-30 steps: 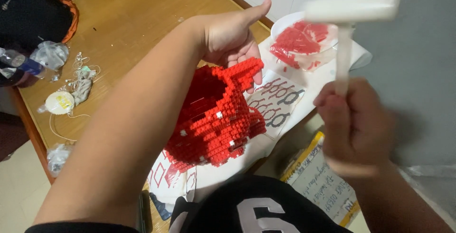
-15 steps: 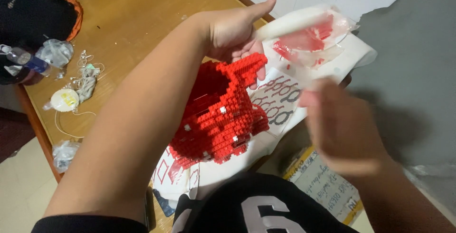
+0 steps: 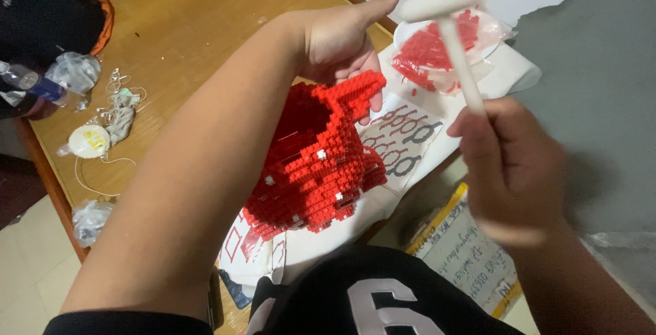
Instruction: The person holds a red plastic brick structure and repeatedly taps it with a white plastic mallet to secure the pieces. The person rotates the structure to tap different sides and edges, then inspects the assembled shape.
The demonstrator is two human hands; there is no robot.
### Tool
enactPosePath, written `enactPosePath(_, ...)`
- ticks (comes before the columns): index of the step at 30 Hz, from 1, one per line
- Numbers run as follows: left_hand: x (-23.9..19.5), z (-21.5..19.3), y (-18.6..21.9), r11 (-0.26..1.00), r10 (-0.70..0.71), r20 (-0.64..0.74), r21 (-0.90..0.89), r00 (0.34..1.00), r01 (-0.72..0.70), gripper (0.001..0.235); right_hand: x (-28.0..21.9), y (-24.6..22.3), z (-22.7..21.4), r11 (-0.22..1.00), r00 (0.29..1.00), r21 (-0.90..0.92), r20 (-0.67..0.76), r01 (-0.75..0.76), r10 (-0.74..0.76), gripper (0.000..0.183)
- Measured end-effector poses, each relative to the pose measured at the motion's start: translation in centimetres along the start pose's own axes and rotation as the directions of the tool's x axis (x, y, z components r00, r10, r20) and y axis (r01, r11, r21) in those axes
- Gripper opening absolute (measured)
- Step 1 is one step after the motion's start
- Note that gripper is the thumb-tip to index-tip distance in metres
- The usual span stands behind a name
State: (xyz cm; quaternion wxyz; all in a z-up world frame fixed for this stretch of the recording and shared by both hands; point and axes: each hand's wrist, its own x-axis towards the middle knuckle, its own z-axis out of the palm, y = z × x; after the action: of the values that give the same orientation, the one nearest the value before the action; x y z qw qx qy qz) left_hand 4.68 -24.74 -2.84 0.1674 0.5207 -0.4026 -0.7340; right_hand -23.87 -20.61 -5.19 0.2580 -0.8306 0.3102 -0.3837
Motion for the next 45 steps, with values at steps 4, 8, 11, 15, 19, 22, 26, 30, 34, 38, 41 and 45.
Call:
enactPosePath(4,-1.0,0.9,0.5,0.999,0.010,-0.035,0.044,0.999,-0.008,0.106,0.1,0.8,-0.4,0.987,0.990,0.157,-0.140,0.030,-0.008,0.025)
enactPosePath(8,-1.5,1.4,0.8,0.996,0.019,-0.207,0.088,0.978,-0.001,0.096,0.5,1.7,-0.4,0.963,0.962,-0.231,0.199,-0.140,0.188,0.035)
enactPosePath(11,-1.8,1.5,1.1,0.995,0.022,-0.164,0.099,0.986,-0.006,0.097,-0.4,1.9,-0.7,0.973,0.979,-0.163,0.094,-0.162,0.179,0.024)
enactPosePath(15,-1.0,0.9,0.6,0.995,0.037,-0.115,0.100,0.993,-0.025,0.106,2.5,-1.0,-1.2,0.767,0.693,-0.565,0.421,-0.305,0.586,0.039)
enactPosePath(19,-2.1,1.7,1.1,0.989,-0.001,-0.126,0.150,0.992,0.020,0.115,0.3,0.2,-1.5,1.000,0.999,-0.013,0.028,0.018,-0.018,0.024)
enactPosePath(22,-1.6,1.5,0.9,0.991,0.012,-0.101,0.130,0.995,0.001,0.115,1.1,-0.6,-1.7,0.770,0.791,-0.599,0.351,-0.221,0.500,0.040)
enactPosePath(26,-1.5,1.3,1.0,0.990,-0.004,-0.066,0.137,0.998,0.013,0.118,1.3,-0.6,-1.7,0.889,0.929,-0.429,0.238,-0.161,0.283,0.031)
enactPosePath(30,-1.8,1.7,1.2,0.989,-0.009,-0.088,0.145,0.996,0.022,0.117,-0.1,-0.9,-2.0,0.977,0.989,-0.206,0.121,-0.057,0.083,0.026)
enactPosePath(34,-1.5,1.5,0.8,0.988,-0.006,-0.093,0.152,0.996,0.020,0.117,1.0,0.3,-1.9,0.871,0.870,-0.453,0.335,-0.188,0.362,0.049)
enactPosePath(38,-1.6,1.7,0.9,0.989,0.032,-0.178,0.146,0.983,-0.006,0.095,-0.4,-1.1,-1.4,0.990,0.997,-0.123,0.048,-0.061,0.067,0.038)
enactPosePath(41,-1.3,1.1,0.7,0.979,0.022,-0.159,0.206,0.987,0.011,0.104,1.7,-3.1,-0.6,0.934,0.918,-0.268,0.254,-0.235,0.304,0.034)
enactPosePath(45,-1.3,1.4,0.5,0.990,0.038,-0.218,0.140,0.975,-0.007,0.087,-0.4,-0.6,-1.1,0.992,0.994,-0.116,0.106,0.046,-0.033,0.026)
